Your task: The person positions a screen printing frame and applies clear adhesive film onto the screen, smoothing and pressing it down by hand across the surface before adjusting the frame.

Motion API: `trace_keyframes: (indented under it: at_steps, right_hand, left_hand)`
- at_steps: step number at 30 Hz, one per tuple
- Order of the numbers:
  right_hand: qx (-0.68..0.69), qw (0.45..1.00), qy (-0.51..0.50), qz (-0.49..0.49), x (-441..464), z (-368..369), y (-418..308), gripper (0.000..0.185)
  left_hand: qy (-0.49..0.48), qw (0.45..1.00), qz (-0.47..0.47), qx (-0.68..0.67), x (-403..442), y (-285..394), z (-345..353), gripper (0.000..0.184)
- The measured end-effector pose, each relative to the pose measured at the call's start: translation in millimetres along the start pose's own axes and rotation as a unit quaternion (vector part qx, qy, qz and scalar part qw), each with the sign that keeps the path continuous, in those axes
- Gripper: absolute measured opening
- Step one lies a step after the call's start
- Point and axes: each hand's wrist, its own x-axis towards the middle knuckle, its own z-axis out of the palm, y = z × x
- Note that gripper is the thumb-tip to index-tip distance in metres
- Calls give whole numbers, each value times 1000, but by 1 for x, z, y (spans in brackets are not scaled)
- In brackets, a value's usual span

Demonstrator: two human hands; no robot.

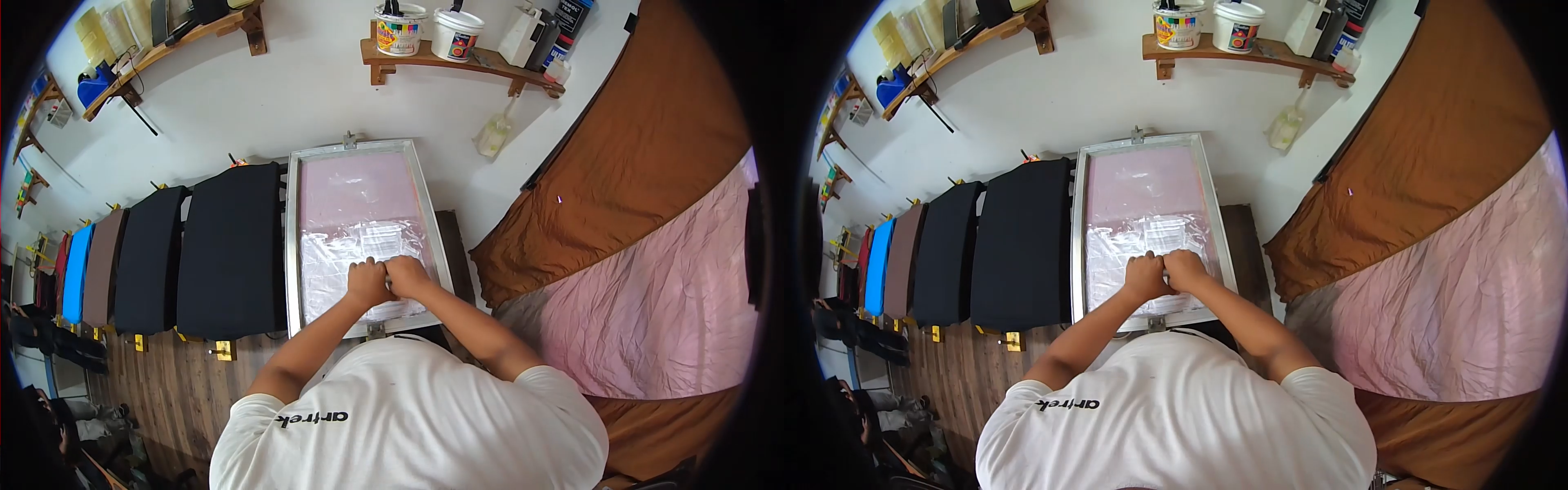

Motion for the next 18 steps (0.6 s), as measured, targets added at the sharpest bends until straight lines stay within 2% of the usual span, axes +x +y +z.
trace_keyframes:
  at_steps: [1,2,5,6,8,10,11,13,15,18]
  right_hand:
    - [9,999,47,-5,-3,4,-3,20]
    - [25,998,62,12,-12,8,-7,19]
    - [37,998,28,39,-38,18,-18,23]
    - [36,998,30,38,-39,8,-21,23]
    - [17,994,-95,53,-40,-8,-26,24]
    - [16,996,-85,3,-28,-11,-14,24]
    - [13,997,-79,-14,-17,-12,-7,24]
    - [12,998,-50,18,4,-33,-6,23]
    - [2,1000,-6,-5,29,-25,13,21]
    - [-9,1000,-11,-9,41,-21,16,21]
  left_hand:
    - [60,998,-8,0,-3,1,6,58]
    - [57,998,1,16,-10,2,13,41]
    - [34,999,8,1,-30,6,22,20]
    - [16,1000,10,-5,-34,7,20,19]
    - [-37,999,6,-15,-35,6,11,15]
    - [-89,995,-33,-26,-23,8,-14,15]
    - [-75,996,-39,-18,-13,1,-12,15]
    - [-15,999,-18,-25,8,-6,-24,11]
    - [38,999,-17,-23,32,-18,-15,10]
    - [-30,999,-25,15,50,-27,-7,12]
